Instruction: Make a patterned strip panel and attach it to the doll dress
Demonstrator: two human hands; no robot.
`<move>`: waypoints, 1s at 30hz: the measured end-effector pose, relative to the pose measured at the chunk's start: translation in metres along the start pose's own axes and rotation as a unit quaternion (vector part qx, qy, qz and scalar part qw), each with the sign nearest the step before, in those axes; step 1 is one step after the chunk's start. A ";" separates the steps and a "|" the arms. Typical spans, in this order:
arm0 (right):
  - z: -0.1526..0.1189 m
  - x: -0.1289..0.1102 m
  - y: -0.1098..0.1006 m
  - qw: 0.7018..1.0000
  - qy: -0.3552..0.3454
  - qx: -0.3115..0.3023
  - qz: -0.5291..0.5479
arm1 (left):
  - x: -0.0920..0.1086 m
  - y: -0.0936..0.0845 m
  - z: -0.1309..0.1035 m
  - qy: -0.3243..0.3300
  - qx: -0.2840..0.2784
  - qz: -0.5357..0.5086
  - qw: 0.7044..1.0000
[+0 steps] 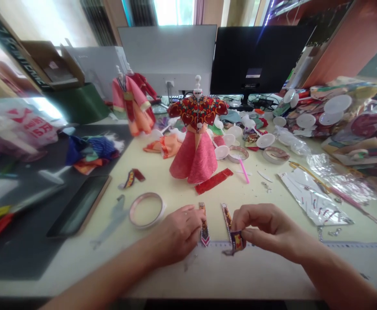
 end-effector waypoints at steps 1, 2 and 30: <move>-0.003 -0.002 0.002 1.000 -0.001 -0.006 0.000 | -0.001 0.001 -0.001 0.004 -0.001 0.001 1.000; -0.005 -0.004 0.003 1.000 0.000 -0.008 -0.003 | -0.002 0.001 -0.002 0.008 -0.001 -0.001 1.000; 0.045 0.038 0.009 0.876 -0.132 0.183 -0.427 | 0.000 -0.003 -0.002 0.031 0.022 -0.028 0.999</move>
Point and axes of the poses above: each hand's wrist, its own z-axis towards the middle knuckle, its own y-axis out of the palm, x = y × z, the point moved 3 cm from there along z, towards the middle knuckle, and after that the axes turned 8 degrees about x, right-handed, at the moved point
